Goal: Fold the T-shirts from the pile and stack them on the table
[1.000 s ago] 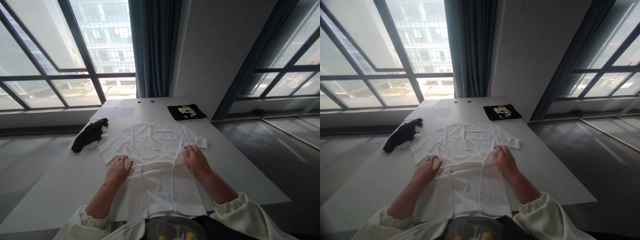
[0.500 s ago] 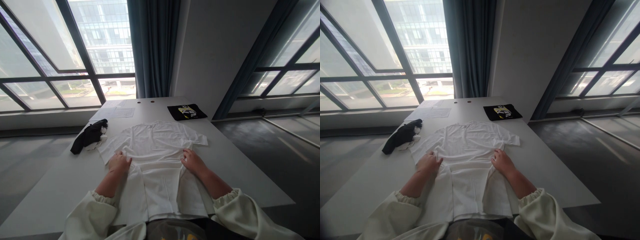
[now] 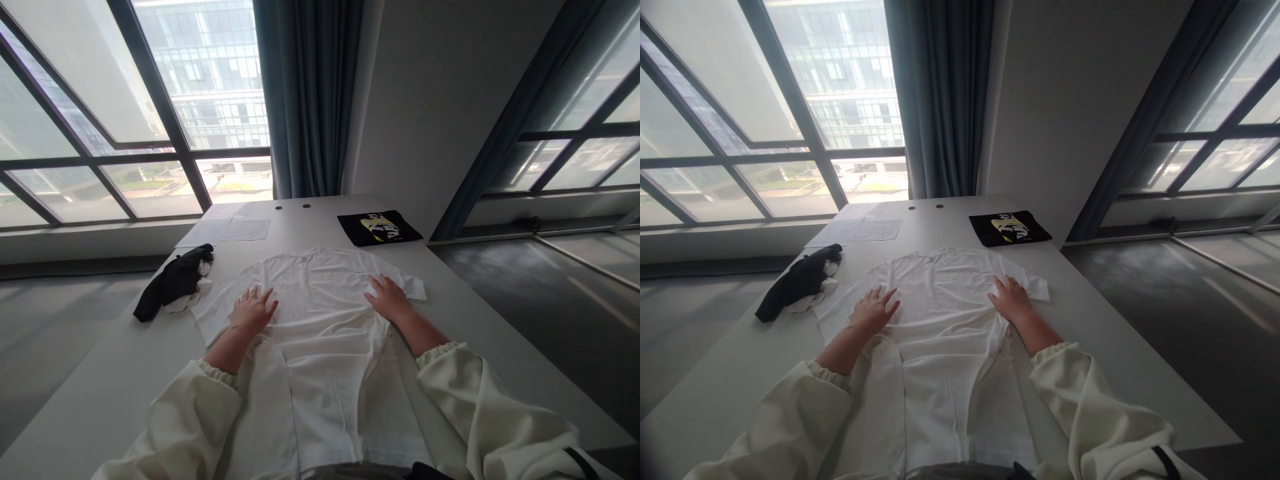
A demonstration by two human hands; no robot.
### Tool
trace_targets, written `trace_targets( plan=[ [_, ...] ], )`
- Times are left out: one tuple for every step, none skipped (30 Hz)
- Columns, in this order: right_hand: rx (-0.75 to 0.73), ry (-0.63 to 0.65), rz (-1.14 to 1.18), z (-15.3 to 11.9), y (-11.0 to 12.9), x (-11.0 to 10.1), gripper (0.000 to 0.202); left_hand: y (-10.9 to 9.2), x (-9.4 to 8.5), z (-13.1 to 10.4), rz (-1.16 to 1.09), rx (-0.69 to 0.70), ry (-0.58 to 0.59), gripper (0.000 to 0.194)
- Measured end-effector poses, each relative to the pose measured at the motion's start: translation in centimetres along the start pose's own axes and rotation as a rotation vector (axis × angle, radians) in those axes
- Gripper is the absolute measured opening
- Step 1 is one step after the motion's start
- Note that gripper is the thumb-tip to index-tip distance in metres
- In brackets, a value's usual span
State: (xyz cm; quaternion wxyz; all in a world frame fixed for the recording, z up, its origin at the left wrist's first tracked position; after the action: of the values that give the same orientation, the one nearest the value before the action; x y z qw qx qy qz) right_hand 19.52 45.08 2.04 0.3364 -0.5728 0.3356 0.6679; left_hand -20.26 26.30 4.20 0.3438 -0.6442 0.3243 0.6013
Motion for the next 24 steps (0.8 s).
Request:
trace_targets(
  plan=[
    [0.051, 0.037, 0.004, 0.4, -1.1, 0.7, 0.064, -0.2, 0.6, 0.8, -0.002, -0.031, 0.043, 0.063],
    [0.1, 0.069, 0.008, 0.7, -2.1, 1.4, 0.064, -0.1, 1.1, 1.4, -0.001, -0.069, 0.071, 0.064],
    [0.14, 0.095, 0.012, 0.9, -3.0, 1.9, 0.064, -0.1, 1.6, 2.0, 0.004, -0.098, 0.08, 0.065],
    [0.171, 0.114, 0.014, 0.9, -3.6, 2.3, 0.064, 0.0, 1.9, 2.5, 0.007, -0.114, 0.073, 0.065],
    [0.19, 0.126, 0.016, 1.0, -4.0, 2.6, 0.064, 0.0, 2.1, 3.0, 0.008, -0.116, 0.057, 0.066],
    [0.203, 0.132, 0.018, 1.0, -4.2, 2.8, 0.065, 0.1, 2.3, 3.4, 0.006, -0.111, 0.043, 0.066],
    [0.213, 0.134, 0.02, 1.0, -4.3, 3.0, 0.065, 0.1, 2.5, 3.9, 0.005, -0.105, 0.04, 0.067],
    [0.221, 0.131, 0.023, 1.0, -4.3, 3.0, 0.065, 0.2, 2.7, 4.3, 0.003, -0.104, 0.045, 0.067],
    [0.227, 0.128, 0.025, 1.1, -4.1, 3.1, 0.065, 0.4, 2.8, 4.8, 0.0, -0.108, 0.052, 0.067],
    [0.233, 0.127, 0.027, 1.3, -4.0, 3.1, 0.064, 0.5, 2.8, 5.3, -0.003, -0.115, 0.059, 0.067],
    [0.235, 0.128, 0.028, 1.5, -3.8, 3.1, 0.064, 0.6, 2.8, 5.9, -0.006, -0.123, 0.065, 0.068],
    [0.236, 0.131, 0.029, 1.7, -3.6, 3.1, 0.064, 0.7, 2.7, 6.4, -0.01, -0.132, 0.071, 0.068],
    [0.235, 0.134, 0.031, 2.0, -3.5, 3.1, 0.064, 0.7, 2.6, 6.9, -0.014, -0.138, 0.075, 0.068],
    [0.233, 0.135, 0.033, 2.3, -3.4, 3.0, 0.064, 0.7, 2.5, 7.5, -0.016, -0.141, 0.077, 0.069],
    [0.233, 0.133, 0.037, 2.5, -3.3, 3.0, 0.064, 0.6, 2.4, 7.9, -0.015, -0.141, 0.079, 0.07],
    [0.233, 0.13, 0.041, 2.8, -3.3, 2.9, 0.064, 0.5, 2.4, 8.4, -0.012, -0.139, 0.081, 0.07],
    [0.235, 0.127, 0.045, 3.0, -3.3, 2.9, 0.064, 0.5, 2.3, 8.7, -0.007, -0.135, 0.085, 0.07],
    [0.237, 0.126, 0.049, 3.1, -3.4, 2.9, 0.065, 0.4, 2.3, 9.0, -0.003, -0.129, 0.089, 0.07],
    [0.24, 0.128, 0.053, 3.2, -3.4, 2.9, 0.065, 0.3, 2.3, 9.3, 0.001, -0.121, 0.095, 0.07],
    [0.243, 0.132, 0.055, 3.3, -3.5, 3.0, 0.065, 0.2, 2.3, 9.6, 0.003, -0.113, 0.102, 0.07],
    [0.243, 0.134, 0.055, 3.4, -3.6, 3.1, 0.066, 0.2, 2.4, 9.8, 0.002, -0.106, 0.11, 0.07],
    [0.243, 0.133, 0.055, 3.5, -3.6, 3.1, 0.066, 0.1, 2.5, 10.0, 0.001, -0.1, 0.118, 0.07],
    [0.243, 0.129, 0.054, 3.6, -3.7, 3.2, 0.066, 0.1, 2.6, 10.2, -0.001, -0.098, 0.124, 0.071],
    [0.243, 0.123, 0.053, 3.7, -3.7, 3.2, 0.066, 0.1, 2.7, 10.5, -0.001, -0.097, 0.127, 0.071]
  ],
)
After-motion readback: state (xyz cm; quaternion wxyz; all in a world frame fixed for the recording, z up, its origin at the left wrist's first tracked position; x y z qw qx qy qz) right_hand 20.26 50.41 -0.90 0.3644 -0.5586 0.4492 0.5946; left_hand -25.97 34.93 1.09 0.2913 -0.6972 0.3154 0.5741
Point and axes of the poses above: each hand's wrist, its own z-axis towards the middle knuckle, its own x-axis out of the palm, y = z × x, the point moved 10 cm from there along z, towards the middle knuckle, and after that the axes turned 12 degrees about -x, right-handed, at the moved point
